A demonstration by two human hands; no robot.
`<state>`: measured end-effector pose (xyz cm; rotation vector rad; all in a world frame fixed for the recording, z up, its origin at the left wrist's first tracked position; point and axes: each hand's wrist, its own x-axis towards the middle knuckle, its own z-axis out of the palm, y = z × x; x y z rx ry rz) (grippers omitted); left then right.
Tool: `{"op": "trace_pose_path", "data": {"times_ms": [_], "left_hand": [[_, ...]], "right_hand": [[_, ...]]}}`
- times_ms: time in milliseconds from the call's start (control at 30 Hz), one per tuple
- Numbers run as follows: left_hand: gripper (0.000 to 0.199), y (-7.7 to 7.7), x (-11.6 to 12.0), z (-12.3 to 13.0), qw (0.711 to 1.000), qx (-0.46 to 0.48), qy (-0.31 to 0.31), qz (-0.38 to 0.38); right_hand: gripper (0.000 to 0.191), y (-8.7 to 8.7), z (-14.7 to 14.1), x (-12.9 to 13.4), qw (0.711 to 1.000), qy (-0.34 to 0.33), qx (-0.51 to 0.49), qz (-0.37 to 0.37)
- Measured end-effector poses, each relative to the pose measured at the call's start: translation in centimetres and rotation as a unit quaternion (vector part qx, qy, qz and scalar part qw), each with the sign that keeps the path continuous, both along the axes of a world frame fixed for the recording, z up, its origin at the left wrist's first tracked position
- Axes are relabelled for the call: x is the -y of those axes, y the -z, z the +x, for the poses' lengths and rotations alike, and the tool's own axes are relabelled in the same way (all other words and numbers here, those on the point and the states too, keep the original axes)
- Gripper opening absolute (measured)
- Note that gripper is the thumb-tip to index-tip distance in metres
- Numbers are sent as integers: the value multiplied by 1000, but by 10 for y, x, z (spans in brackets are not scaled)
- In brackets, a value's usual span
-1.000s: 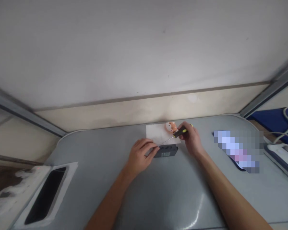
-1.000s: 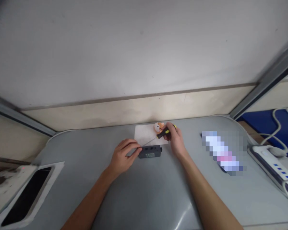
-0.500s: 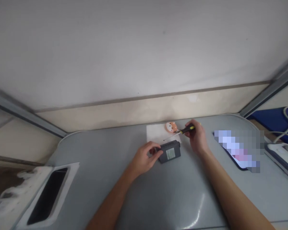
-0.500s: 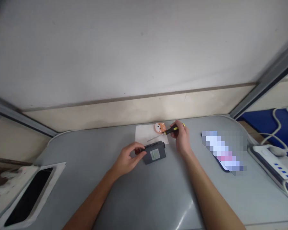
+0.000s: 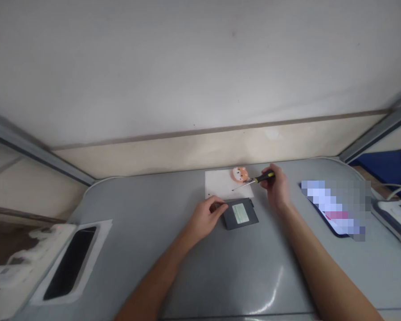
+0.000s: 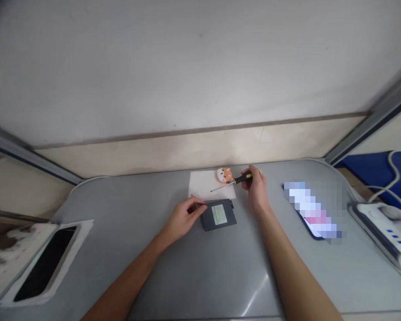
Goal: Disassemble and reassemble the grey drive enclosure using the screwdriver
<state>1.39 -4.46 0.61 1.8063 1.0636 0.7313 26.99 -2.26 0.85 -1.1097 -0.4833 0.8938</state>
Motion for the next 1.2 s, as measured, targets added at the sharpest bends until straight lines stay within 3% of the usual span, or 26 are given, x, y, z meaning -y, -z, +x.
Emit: {"op": "trace_pose_path", "data": {"times_ms": [133, 233, 333, 400, 633, 867, 1200], "left_hand": [[25, -3, 3, 1, 998, -59, 23, 25], [28, -13, 8, -2, 987, -106, 90, 76], [79, -24, 14, -5, 965, -161, 167, 121], [95, -27, 16, -6, 955, -193, 187, 129], [59, -21, 12, -6, 951, -180, 184, 171], [32, -28, 6, -12, 957, -140, 175, 185], [35, -20, 4, -9, 972, -133, 114, 154]], "right_hand": [[34, -3, 2, 0, 1000, 5, 8, -7], [35, -6, 3, 1, 1000, 10, 20, -6], [37, -8, 4, 2, 999, 14, 41, -4], [38, -9, 5, 3, 999, 15, 49, -3], [38, -10, 9, 5, 996, 41, 73, -14], [35, -16, 12, 6, 995, 74, 71, 8], [34, -24, 7, 11, 993, 53, 87, 56]]}}
